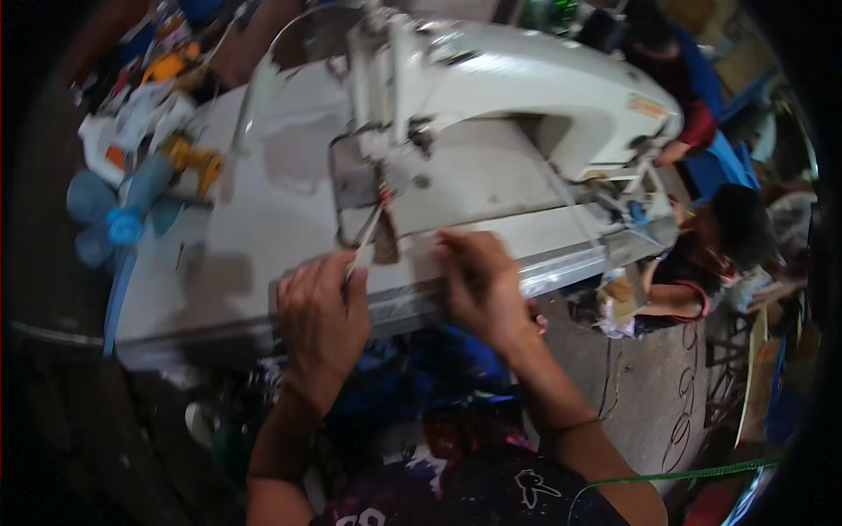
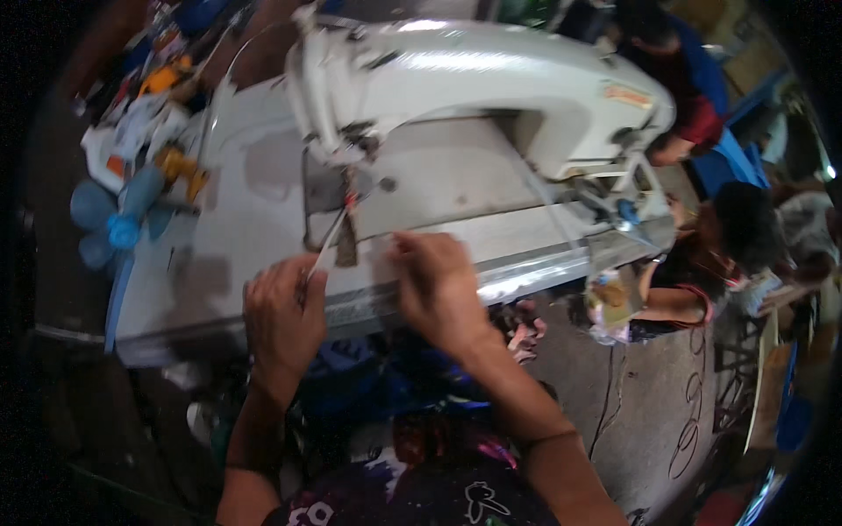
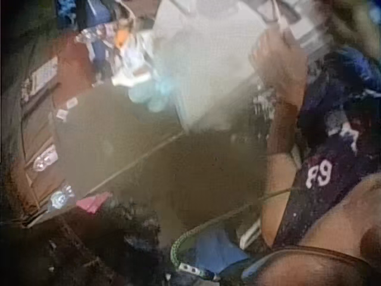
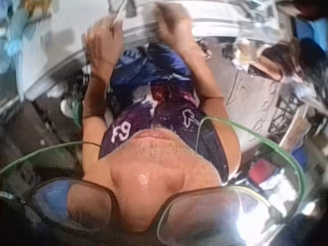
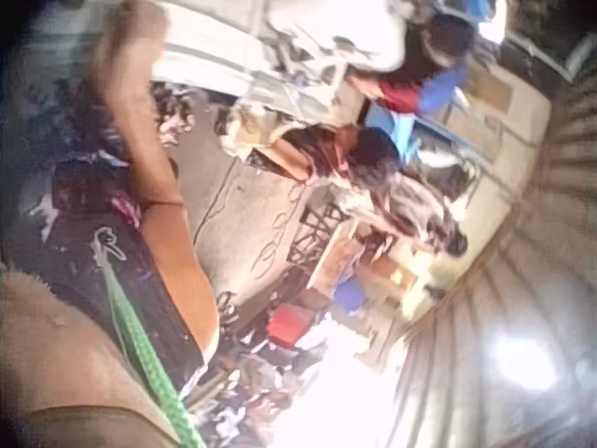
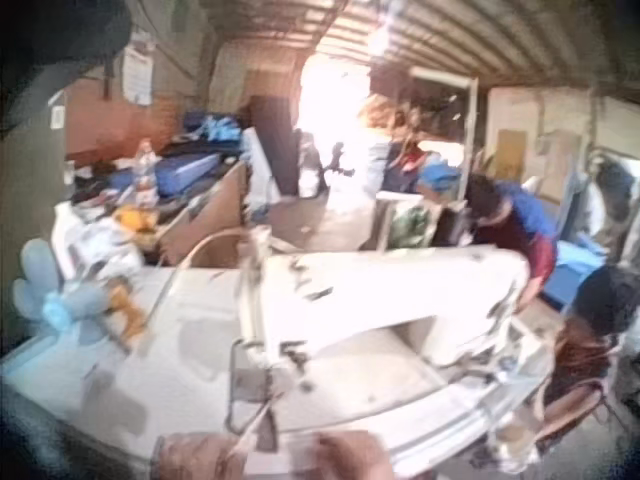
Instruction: Sewing together or folding and preparing long strips of upholstery fabric using an industrial sewing machine.
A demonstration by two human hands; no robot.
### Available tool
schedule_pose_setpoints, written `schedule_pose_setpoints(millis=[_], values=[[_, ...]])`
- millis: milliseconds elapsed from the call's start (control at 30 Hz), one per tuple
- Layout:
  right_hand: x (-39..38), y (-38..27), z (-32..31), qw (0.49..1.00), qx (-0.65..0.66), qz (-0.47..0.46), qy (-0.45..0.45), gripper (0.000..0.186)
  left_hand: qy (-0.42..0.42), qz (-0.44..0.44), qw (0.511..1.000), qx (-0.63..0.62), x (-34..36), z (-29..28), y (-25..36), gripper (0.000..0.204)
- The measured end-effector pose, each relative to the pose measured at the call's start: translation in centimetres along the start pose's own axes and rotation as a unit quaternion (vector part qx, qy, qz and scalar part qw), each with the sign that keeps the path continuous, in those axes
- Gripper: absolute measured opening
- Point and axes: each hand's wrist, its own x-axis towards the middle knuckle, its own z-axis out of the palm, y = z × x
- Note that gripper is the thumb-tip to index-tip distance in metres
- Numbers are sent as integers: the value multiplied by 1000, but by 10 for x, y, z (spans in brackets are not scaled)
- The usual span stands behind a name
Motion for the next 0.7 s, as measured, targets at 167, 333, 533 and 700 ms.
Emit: schedule_pose_setpoints(millis=[167,333,533,700], values=[[-6,-6,-22,999,5,48,5,17,10,-14,1000,-2,6,-4,-12,22],[5,-9,-21,997,-67,-27,-30,17,1,-26,1000,-6,6,-4,-11,23],[5,-2,-20,997,-62,-30,-29,17,6,7,1000,14,-8,-3,-11,23],[13,-6,-21,996,-76,-26,-42,15,0,-3,1000,11,-4,-3,-9,23]])
